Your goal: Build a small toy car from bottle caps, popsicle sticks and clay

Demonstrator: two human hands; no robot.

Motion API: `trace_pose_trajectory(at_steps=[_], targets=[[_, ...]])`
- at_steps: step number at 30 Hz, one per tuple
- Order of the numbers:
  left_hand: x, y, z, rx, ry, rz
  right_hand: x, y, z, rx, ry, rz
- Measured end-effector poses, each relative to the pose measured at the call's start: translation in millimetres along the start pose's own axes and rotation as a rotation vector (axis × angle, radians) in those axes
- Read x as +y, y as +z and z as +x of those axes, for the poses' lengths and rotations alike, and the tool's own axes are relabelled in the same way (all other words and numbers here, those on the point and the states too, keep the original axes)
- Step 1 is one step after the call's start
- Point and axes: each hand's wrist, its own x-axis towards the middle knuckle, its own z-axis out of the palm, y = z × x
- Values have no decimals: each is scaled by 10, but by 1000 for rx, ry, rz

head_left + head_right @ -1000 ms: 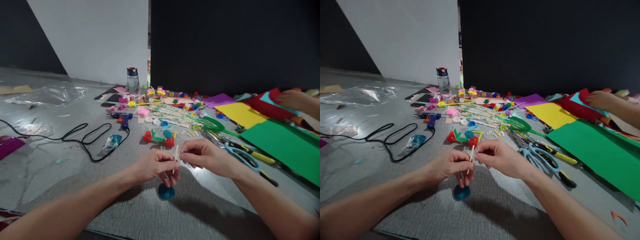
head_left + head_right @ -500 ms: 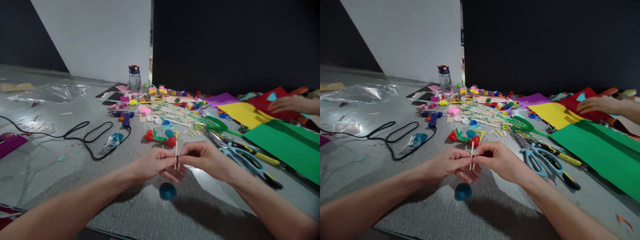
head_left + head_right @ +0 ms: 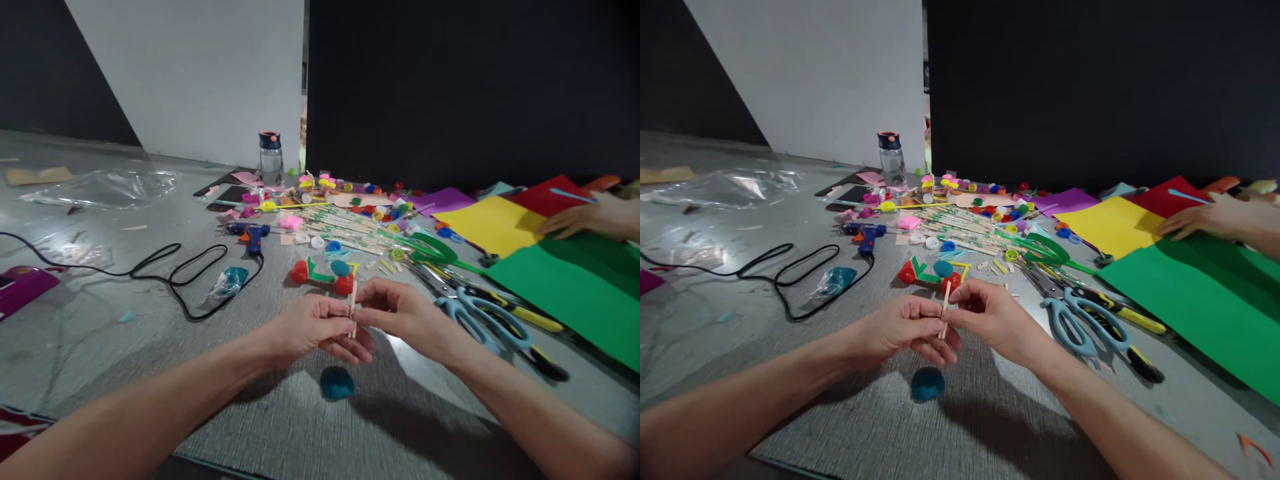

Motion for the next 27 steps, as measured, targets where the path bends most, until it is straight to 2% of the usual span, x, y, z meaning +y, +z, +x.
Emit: trace_pose_trajectory(at_steps=[4,18,22,27], targets=[[-1,-6,-13,-18,-3,3,25,-33,22,-82,106,123],[-34,-36,-18,1,-68,-34,27,-44,24,-122,60,104],[-25,-29,-17,37,-64,-52,13,-41,23,-86,57,45],[-31,-47,-12,73,-47,-53,-12,-14,29,-83,-19,71]])
